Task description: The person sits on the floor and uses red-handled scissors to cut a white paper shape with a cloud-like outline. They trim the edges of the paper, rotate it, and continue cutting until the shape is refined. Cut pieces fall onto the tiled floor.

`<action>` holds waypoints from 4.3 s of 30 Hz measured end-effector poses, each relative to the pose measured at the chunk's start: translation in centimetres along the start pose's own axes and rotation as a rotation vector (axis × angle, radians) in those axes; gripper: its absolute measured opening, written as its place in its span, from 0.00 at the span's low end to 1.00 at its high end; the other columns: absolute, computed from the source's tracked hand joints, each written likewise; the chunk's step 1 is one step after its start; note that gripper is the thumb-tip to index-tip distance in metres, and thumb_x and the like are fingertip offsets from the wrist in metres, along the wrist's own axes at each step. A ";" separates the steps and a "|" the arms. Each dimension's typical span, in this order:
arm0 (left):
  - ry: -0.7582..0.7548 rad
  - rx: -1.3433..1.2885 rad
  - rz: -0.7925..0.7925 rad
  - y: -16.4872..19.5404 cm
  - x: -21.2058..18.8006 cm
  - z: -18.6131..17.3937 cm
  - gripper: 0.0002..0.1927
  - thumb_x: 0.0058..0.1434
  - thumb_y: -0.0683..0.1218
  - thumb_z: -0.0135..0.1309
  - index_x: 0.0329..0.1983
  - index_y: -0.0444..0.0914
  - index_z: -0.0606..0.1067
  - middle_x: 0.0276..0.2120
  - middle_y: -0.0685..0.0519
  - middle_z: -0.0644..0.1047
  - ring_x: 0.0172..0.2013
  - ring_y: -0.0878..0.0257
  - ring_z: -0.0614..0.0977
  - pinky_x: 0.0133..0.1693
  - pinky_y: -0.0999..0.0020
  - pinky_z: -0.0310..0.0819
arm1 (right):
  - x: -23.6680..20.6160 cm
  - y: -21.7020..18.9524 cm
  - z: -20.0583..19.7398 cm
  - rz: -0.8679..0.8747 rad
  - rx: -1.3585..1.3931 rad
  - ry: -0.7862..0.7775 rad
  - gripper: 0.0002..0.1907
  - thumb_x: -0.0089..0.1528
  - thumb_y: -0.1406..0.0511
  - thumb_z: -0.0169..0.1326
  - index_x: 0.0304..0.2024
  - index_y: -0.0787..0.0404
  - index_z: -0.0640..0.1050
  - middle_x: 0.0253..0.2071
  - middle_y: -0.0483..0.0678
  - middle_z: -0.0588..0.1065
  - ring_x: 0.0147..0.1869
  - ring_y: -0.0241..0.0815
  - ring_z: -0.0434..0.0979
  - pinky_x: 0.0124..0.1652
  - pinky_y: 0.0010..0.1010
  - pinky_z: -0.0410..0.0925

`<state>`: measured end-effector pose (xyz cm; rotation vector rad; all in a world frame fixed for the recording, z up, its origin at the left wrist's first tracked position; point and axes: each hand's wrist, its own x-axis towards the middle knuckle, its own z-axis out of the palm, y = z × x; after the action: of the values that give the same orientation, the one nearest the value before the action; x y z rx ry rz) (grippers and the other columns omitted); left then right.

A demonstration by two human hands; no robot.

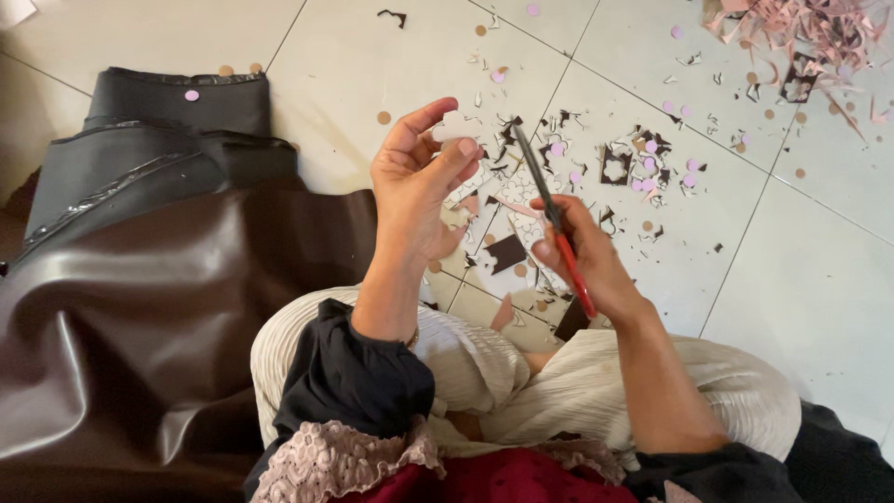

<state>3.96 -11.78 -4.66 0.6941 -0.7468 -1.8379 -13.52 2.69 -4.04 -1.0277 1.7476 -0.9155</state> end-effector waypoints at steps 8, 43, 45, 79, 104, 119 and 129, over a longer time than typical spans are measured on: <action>-0.025 -0.017 0.043 -0.2 -0.1 0.1 0.23 0.61 0.34 0.61 0.61 0.29 0.73 0.33 0.51 0.80 0.35 0.68 0.81 0.42 0.74 0.79 | 0.0 0.4 0.0 -0.105 -0.082 0.068 0.28 0.56 0.63 0.69 0.58 0.60 0.77 0.29 0.36 0.66 0.32 0.27 0.62 0.31 0.21 0.59; -0.035 -0.008 -0.013 -0.7 0.1 -0.1 0.22 0.60 0.36 0.64 0.57 0.28 0.75 0.32 0.51 0.81 0.33 0.69 0.82 0.39 0.76 0.80 | 0.1 1.1 -0.7 -0.232 -0.250 0.127 0.29 0.51 0.62 0.73 0.52 0.64 0.80 0.25 0.36 0.67 0.28 0.26 0.59 0.27 0.21 0.56; -0.020 -0.013 -0.023 -0.7 0.3 0.0 0.21 0.59 0.35 0.64 0.56 0.28 0.75 0.33 0.51 0.81 0.33 0.69 0.82 0.39 0.75 0.81 | 0.2 1.1 -0.7 -0.245 -0.265 0.126 0.29 0.51 0.62 0.73 0.52 0.64 0.80 0.25 0.36 0.68 0.28 0.26 0.59 0.27 0.22 0.56; -0.078 0.062 -0.079 -0.5 0.0 -0.2 0.14 0.62 0.36 0.62 0.51 0.31 0.79 0.35 0.53 0.82 0.34 0.71 0.82 0.39 0.76 0.82 | -1.0 0.1 -4.6 -0.061 -0.246 -0.065 0.34 0.49 0.60 0.71 0.57 0.62 0.80 0.22 0.39 0.71 0.25 0.27 0.64 0.25 0.23 0.59; -0.194 0.063 -0.037 -0.9 -0.4 -0.7 0.13 0.63 0.33 0.61 0.51 0.29 0.79 0.34 0.52 0.81 0.32 0.71 0.80 0.38 0.78 0.77 | -1.3 0.7 -4.8 -0.020 -0.086 -0.137 0.30 0.50 0.66 0.72 0.56 0.63 0.82 0.31 0.44 0.78 0.33 0.29 0.73 0.33 0.23 0.67; -0.070 -0.047 -0.077 -2.2 -0.5 -0.5 0.11 0.61 0.34 0.62 0.47 0.31 0.78 0.32 0.52 0.81 0.30 0.70 0.79 0.31 0.79 0.71 | -1.5 2.0 -7.0 -0.072 0.024 -0.216 0.31 0.54 0.71 0.69 0.59 0.65 0.75 0.39 0.50 0.77 0.40 0.33 0.75 0.42 0.26 0.70; -0.220 -0.103 -0.300 -7.0 -3.0 2.1 0.13 0.61 0.32 0.61 0.44 0.33 0.71 0.35 0.51 0.80 0.35 0.65 0.82 0.41 0.70 0.81 | -0.7 2.3 -2.4 -0.262 0.448 0.227 0.27 0.60 0.75 0.65 0.56 0.62 0.67 0.47 0.51 0.79 0.52 0.40 0.82 0.49 0.32 0.78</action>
<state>-0.58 -6.38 -8.22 0.5655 -0.7112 -2.2370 -16.13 4.55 -5.09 -0.8885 1.5023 -1.5595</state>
